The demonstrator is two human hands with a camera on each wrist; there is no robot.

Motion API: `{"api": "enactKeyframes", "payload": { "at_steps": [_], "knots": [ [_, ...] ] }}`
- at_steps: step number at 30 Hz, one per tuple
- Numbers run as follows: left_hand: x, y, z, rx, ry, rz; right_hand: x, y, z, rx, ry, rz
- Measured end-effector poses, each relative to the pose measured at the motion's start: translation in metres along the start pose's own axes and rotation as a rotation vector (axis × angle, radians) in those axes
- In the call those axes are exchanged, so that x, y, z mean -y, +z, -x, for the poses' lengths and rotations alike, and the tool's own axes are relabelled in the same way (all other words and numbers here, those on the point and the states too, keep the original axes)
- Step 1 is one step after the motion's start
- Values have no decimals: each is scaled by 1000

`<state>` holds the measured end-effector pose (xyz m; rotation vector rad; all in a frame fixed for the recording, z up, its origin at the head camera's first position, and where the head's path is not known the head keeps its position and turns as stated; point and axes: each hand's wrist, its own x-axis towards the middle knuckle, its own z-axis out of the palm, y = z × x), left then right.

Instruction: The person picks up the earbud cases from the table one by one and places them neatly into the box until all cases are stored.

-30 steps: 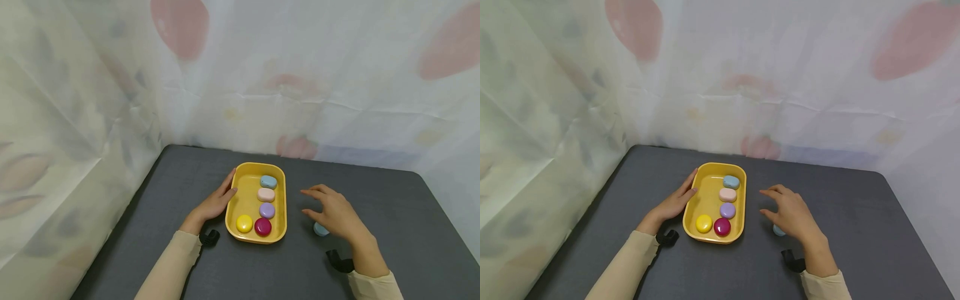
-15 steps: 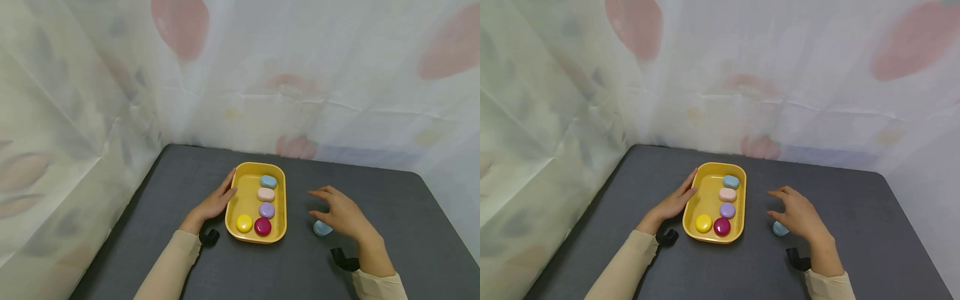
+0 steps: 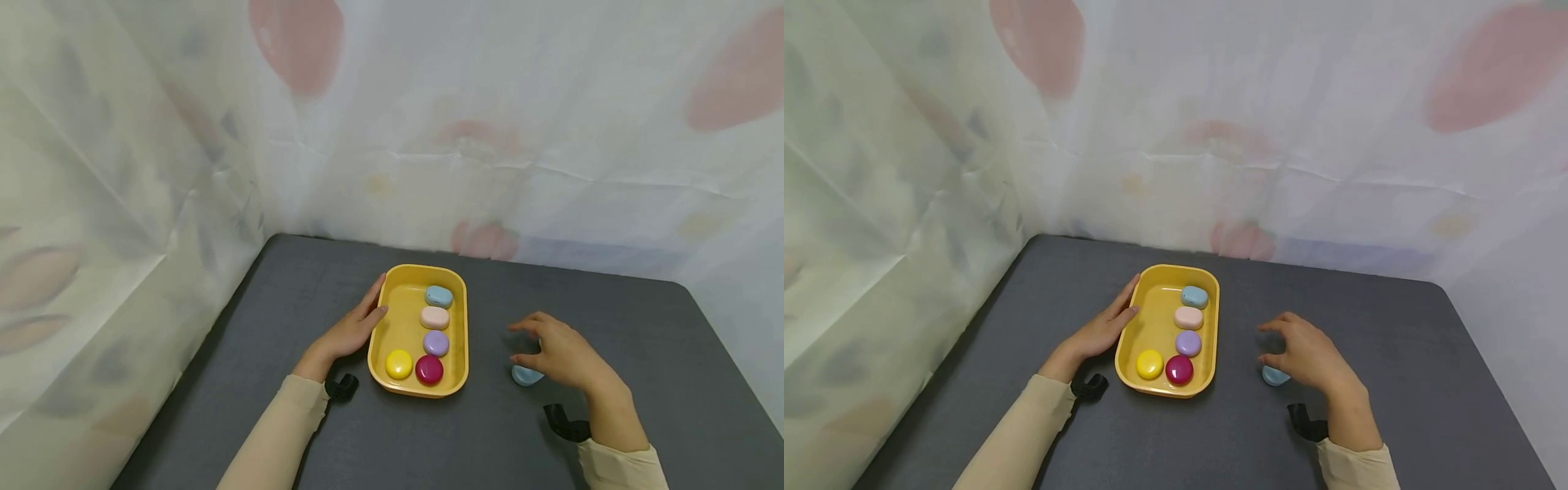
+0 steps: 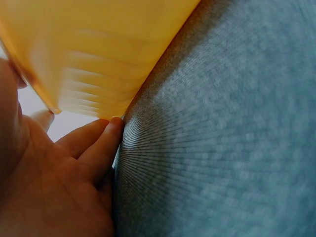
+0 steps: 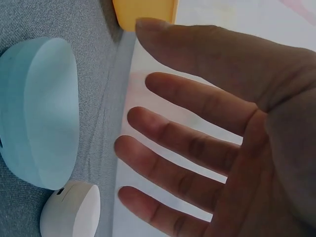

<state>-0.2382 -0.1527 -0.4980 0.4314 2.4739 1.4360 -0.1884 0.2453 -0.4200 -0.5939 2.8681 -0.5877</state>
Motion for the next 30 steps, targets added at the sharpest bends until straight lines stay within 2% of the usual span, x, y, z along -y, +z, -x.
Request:
{"api": "enactKeyframes", "payload": {
  "at_steps": [12,18,30],
  "knots": [
    [-1,0,0,-4,-4,-6,-8,-1,2,110,29,-52],
    [1,0,-2,-3,-10,-11,-10,-1,3,132,61,-73],
    [1,1,-2,-4,20,-11,-12,4,2,176,101,-105]
  ]
}}
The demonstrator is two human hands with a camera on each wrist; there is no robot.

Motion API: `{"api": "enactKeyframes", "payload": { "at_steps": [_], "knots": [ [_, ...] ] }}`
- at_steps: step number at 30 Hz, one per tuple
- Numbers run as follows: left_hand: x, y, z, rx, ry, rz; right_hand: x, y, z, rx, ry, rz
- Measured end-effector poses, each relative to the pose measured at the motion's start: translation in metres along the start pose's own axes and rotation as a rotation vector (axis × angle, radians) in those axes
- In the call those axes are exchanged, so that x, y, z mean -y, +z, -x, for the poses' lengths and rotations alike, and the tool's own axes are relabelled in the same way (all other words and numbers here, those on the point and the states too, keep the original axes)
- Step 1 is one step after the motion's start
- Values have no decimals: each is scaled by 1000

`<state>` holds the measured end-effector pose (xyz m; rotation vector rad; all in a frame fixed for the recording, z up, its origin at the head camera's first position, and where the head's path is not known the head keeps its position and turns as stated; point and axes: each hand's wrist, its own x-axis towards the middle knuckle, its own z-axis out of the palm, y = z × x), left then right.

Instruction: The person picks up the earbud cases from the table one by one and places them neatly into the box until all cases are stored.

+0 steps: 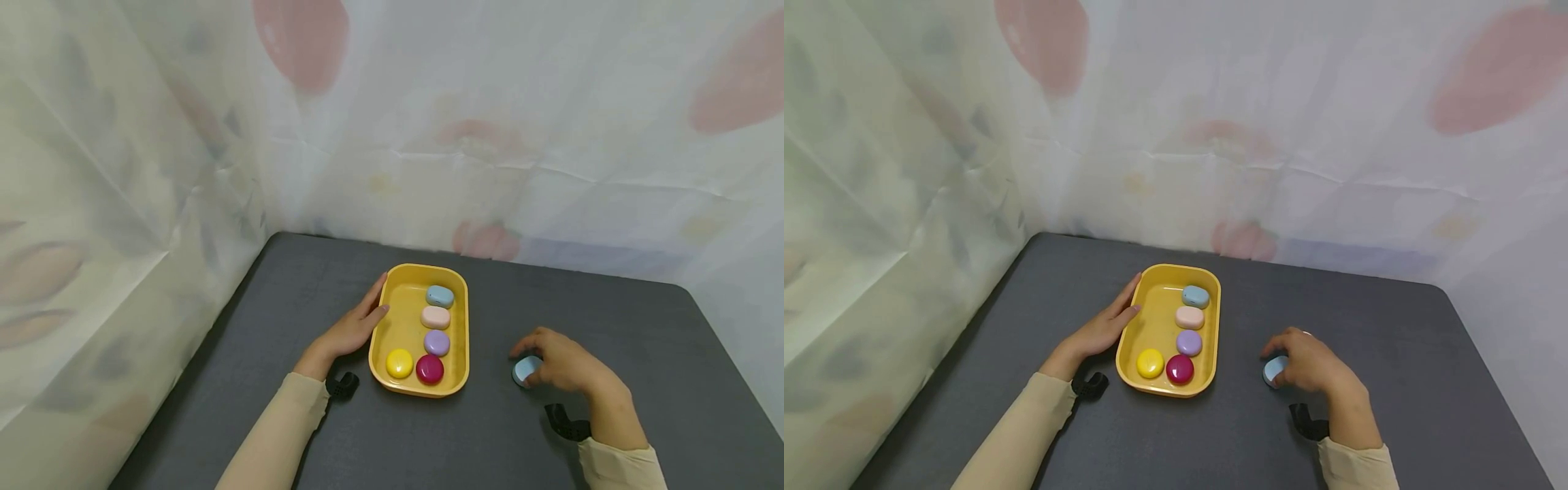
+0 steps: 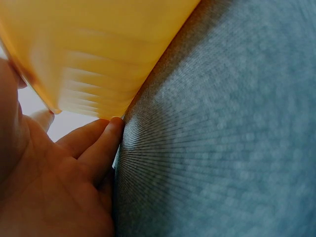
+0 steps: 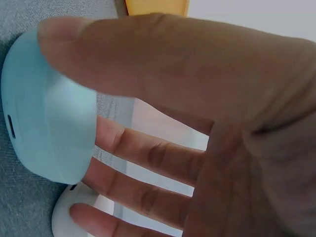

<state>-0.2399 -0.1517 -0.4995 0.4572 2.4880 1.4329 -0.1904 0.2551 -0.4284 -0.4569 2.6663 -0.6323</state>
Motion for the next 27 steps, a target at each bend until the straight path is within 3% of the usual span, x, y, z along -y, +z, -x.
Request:
{"api": "enactKeyframes", "payload": {
  "at_steps": [16,27],
  "knots": [
    [1,0,-1,-1,-3,4,3,9,-5,35,-6,-23],
    [1,1,-1,-10,-29,-8,0,10,-7,7,-45,-15]
  ]
}}
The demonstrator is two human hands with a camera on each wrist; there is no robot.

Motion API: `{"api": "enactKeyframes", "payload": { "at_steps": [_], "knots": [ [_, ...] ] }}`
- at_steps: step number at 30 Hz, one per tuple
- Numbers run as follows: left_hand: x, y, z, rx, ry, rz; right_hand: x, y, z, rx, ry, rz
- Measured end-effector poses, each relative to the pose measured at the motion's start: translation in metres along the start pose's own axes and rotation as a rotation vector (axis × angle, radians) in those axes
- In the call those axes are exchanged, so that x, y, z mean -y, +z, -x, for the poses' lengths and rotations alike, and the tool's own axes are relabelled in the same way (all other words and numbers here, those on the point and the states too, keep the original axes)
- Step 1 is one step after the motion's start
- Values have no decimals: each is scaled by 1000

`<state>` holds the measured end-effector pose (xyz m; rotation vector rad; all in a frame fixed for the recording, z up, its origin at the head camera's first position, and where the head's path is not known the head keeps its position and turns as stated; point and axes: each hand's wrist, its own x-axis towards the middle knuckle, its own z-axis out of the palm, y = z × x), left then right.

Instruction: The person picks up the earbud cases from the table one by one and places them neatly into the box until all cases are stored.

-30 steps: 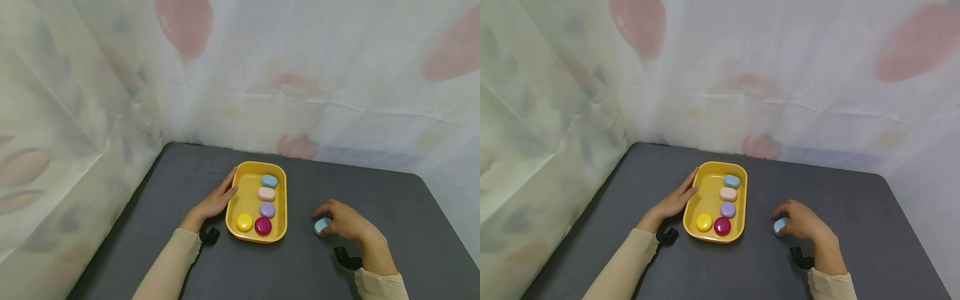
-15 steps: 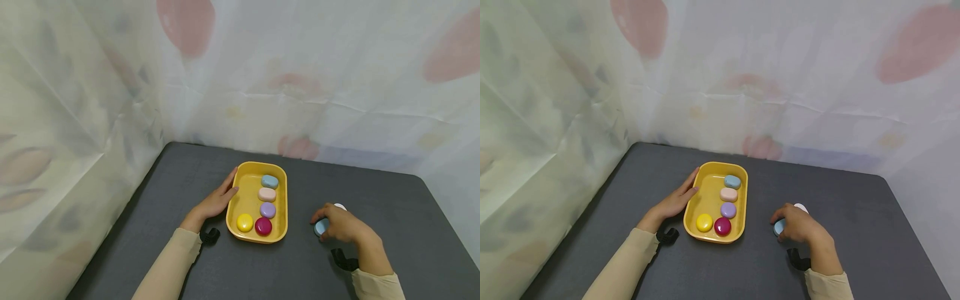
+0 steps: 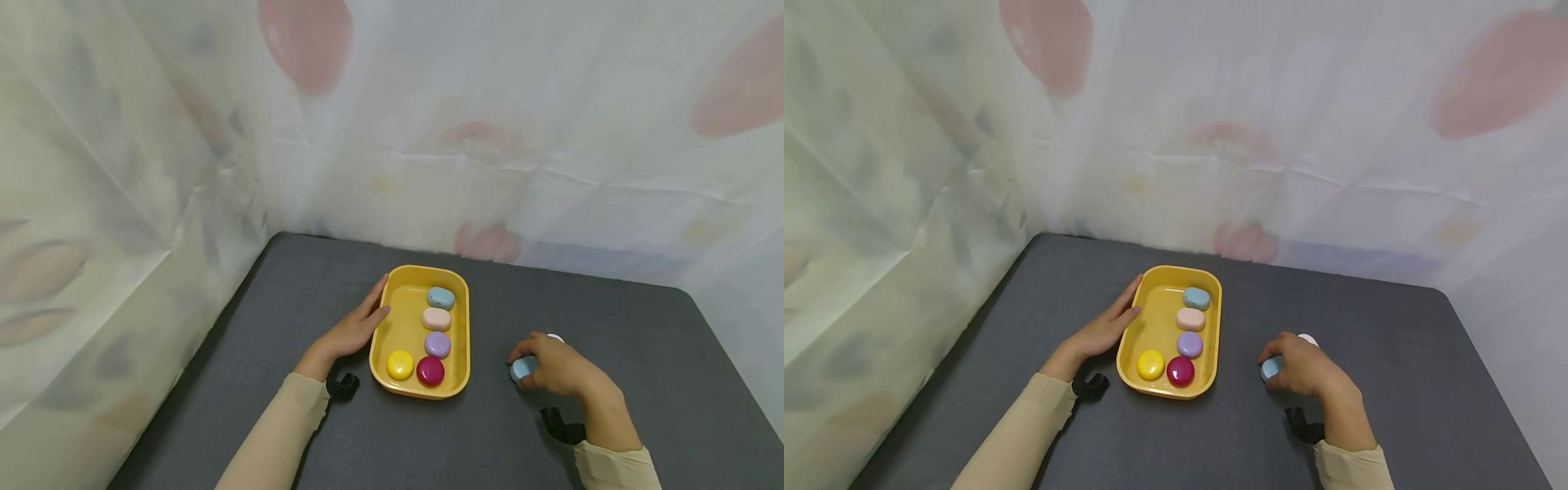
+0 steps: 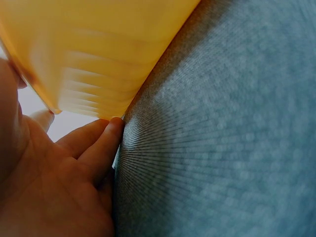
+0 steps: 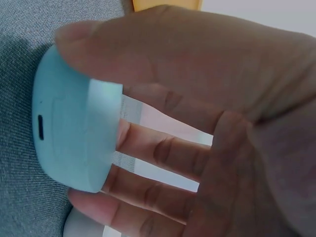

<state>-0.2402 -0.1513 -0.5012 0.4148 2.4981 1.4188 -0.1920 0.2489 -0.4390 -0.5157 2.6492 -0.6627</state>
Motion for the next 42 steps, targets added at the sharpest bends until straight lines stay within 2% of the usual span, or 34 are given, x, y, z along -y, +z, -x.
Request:
{"api": "enactKeyframes", "payload": {
  "at_steps": [11,27,42],
  "knots": [
    [0,-1,-1,14,15,15,1,-2,-1,-62,-65,78],
    [-1,-1,1,11,19,15,5,-3,-2,-140,-94,102],
    [-1,0,1,17,11,28,7,-2,-3,-244,-169,130]
  ]
}}
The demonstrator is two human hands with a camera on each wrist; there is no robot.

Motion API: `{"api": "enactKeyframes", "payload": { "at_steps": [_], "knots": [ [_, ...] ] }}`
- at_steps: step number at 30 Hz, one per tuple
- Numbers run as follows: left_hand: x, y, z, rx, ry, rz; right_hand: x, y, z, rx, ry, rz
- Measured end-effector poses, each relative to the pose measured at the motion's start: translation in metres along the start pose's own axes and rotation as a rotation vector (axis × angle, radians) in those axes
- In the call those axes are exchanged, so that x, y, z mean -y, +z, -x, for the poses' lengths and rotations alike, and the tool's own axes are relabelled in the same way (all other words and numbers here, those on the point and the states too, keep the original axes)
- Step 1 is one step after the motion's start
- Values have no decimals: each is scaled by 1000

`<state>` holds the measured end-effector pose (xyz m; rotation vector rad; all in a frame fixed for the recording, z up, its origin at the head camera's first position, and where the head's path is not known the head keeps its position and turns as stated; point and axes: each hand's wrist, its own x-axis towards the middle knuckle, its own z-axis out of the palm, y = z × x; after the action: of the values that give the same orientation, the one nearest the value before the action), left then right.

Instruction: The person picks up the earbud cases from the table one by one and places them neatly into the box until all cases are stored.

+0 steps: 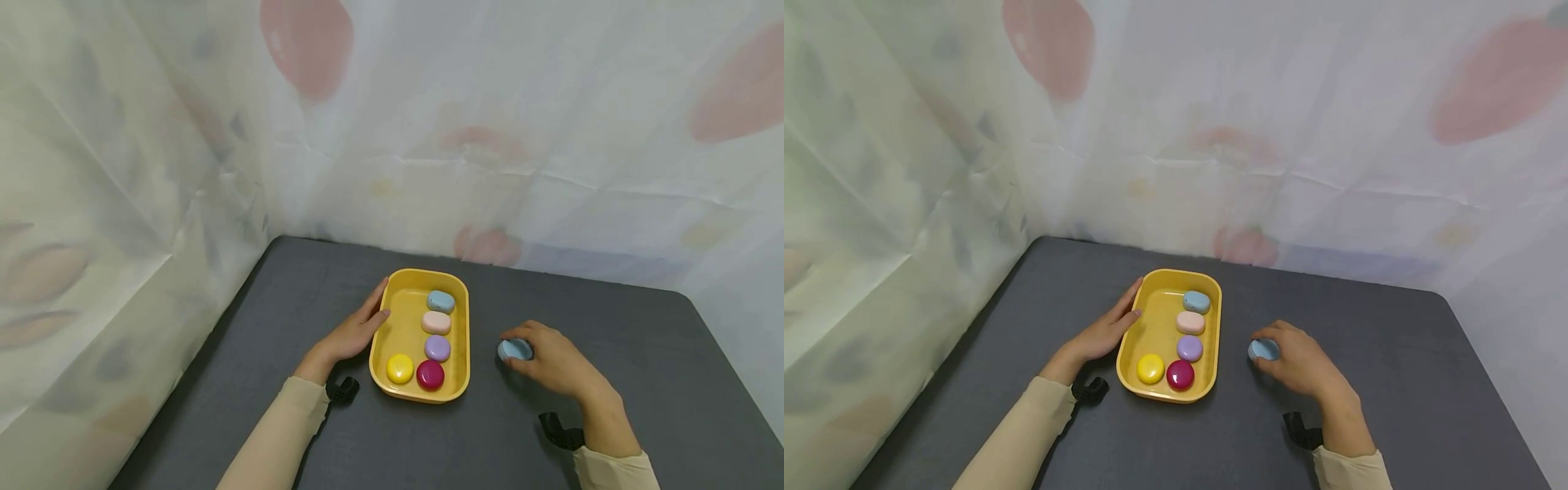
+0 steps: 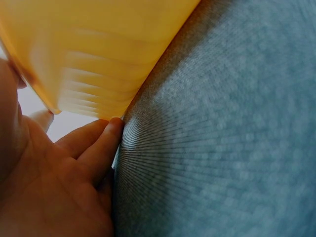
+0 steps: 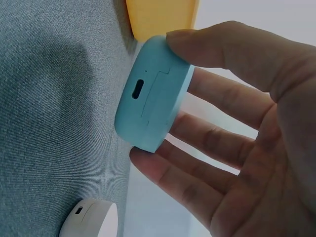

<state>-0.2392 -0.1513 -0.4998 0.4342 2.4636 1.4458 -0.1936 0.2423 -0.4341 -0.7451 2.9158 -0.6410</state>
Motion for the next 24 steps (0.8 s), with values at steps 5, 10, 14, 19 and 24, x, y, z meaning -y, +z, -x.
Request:
{"api": "enactKeyframes", "payload": {
  "at_steps": [5,10,14,19,24],
  "knots": [
    [0,0,0,3,-12,3,1,0,0,-19,-11,-9],
    [-1,0,1,3,-11,8,2,0,1,-33,-19,-12],
    [0,0,1,-1,-2,4,3,0,1,-32,-20,-12],
    [2,0,0,3,5,1,4,-1,1,-39,-10,-12],
    [2,0,0,8,12,7,7,-1,1,-54,3,-11]
  ]
}}
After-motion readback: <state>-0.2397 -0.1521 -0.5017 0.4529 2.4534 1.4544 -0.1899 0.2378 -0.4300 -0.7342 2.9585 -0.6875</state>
